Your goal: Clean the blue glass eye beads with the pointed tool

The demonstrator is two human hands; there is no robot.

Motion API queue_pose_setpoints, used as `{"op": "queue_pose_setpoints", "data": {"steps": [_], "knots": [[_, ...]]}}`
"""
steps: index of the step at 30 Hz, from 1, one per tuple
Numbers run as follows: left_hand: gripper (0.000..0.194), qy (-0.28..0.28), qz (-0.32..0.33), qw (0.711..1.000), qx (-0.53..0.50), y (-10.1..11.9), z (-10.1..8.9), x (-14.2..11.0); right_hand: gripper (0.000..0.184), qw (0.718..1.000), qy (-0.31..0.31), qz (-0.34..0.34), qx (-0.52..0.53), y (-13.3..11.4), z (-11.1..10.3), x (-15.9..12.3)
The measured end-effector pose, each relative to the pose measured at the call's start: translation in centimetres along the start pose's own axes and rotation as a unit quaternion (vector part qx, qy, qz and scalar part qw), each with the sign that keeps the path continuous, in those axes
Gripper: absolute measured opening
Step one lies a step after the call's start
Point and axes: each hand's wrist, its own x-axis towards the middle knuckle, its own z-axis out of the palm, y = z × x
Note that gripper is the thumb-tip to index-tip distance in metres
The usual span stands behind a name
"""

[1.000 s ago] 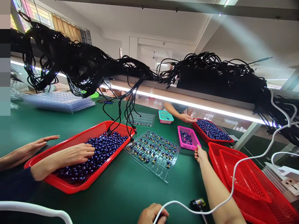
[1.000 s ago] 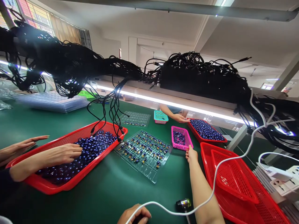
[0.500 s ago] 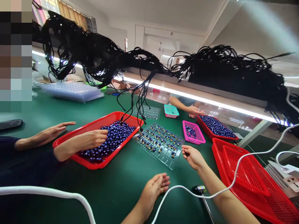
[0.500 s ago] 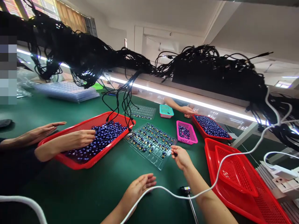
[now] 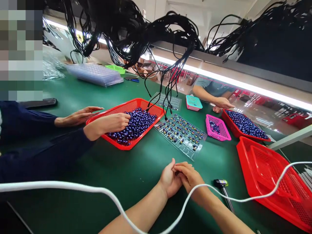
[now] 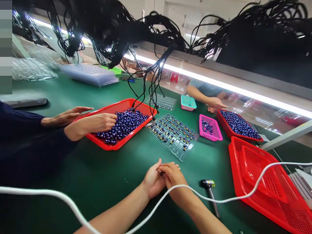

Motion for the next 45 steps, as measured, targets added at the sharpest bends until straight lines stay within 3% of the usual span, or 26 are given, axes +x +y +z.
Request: {"op": "queue_pose_setpoints", "data": {"steps": [7, 13, 17, 22, 27, 34, 45], "knots": [[0.055, 0.014, 0.026, 0.999, -0.031, 0.0, 0.4, 0.0, 0.03, 0.982, 0.073, 0.01, -0.176, -0.5, -1.3, -1.8], [0.059, 0.019, 0.006, 1.0, -0.002, 0.2, 0.9, -0.5, 0.033, 0.96, 0.029, 0.002, -0.277, 0.0, -0.2, -1.6], [0.062, -0.001, -0.018, 1.0, 0.008, 0.2, 1.3, -0.6, 0.028, 0.957, 0.036, 0.023, -0.287, 0.6, 0.3, -1.1], [0.062, 0.02, -0.013, 1.0, -0.006, 0.1, 1.3, -0.5, 0.012, 0.955, 0.078, 0.074, -0.278, 0.6, 0.2, -1.4], [0.057, 0.028, -0.02, 0.999, 0.0, -0.1, 1.1, -0.4, 0.008, 0.962, 0.101, 0.101, -0.23, -0.3, -0.5, -2.0], [0.052, 0.011, 0.0, 0.999, -0.032, 0.1, 0.9, -0.4, 0.008, 0.956, 0.161, 0.08, -0.233, -0.2, -0.7, -2.9], [0.048, 0.05, 0.01, 0.998, -0.025, 0.5, 1.9, -1.0, 0.009, 0.961, 0.146, 0.025, -0.233, 0.2, -0.6, -3.2]]}}
